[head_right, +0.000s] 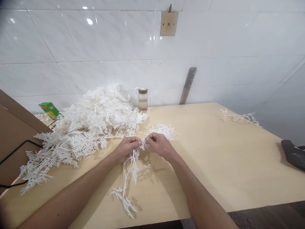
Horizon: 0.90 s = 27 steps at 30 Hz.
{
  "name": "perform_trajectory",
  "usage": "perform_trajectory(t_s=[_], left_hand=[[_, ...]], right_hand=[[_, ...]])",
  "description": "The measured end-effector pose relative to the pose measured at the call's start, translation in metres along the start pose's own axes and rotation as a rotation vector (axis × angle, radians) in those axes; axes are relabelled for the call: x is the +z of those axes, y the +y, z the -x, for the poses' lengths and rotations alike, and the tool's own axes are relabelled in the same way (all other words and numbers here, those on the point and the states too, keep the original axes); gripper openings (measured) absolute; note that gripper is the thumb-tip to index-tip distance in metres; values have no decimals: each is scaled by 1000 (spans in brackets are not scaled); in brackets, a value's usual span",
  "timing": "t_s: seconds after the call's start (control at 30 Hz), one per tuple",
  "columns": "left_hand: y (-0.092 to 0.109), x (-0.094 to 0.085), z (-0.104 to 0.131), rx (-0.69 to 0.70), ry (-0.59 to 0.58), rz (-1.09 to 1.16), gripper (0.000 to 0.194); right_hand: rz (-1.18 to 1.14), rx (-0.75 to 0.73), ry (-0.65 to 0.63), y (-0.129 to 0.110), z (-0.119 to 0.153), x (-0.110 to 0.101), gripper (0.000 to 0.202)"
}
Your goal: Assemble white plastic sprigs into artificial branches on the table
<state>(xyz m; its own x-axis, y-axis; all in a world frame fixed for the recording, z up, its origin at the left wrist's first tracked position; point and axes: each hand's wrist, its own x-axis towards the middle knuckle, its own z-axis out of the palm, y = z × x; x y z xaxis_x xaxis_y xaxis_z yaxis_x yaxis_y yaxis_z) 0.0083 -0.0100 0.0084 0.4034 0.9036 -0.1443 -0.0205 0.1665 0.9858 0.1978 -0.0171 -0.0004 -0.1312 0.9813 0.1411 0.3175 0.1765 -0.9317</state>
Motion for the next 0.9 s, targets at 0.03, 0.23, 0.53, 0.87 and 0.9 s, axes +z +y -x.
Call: perform_trajectory(t_s=[0.03,0.23,0.53,0.87,0.9], left_hand=[[0,0,0,1,6,8,30],[-1,3,1,7,18,-16,31],[-2,4,1,-4,6,-81,29],[-2,2,-1,8,34,-87,26],[-2,2,-1,17,24,-85,26]], right_hand=[[2,4,3,-1,0,0,31],[9,9,2,-2,1,0,33],[-16,61,-58,-1,1,1,28],[103,-1,-38,-4,2,-2,25],[123,-15,-38,-5,3,-2,25]])
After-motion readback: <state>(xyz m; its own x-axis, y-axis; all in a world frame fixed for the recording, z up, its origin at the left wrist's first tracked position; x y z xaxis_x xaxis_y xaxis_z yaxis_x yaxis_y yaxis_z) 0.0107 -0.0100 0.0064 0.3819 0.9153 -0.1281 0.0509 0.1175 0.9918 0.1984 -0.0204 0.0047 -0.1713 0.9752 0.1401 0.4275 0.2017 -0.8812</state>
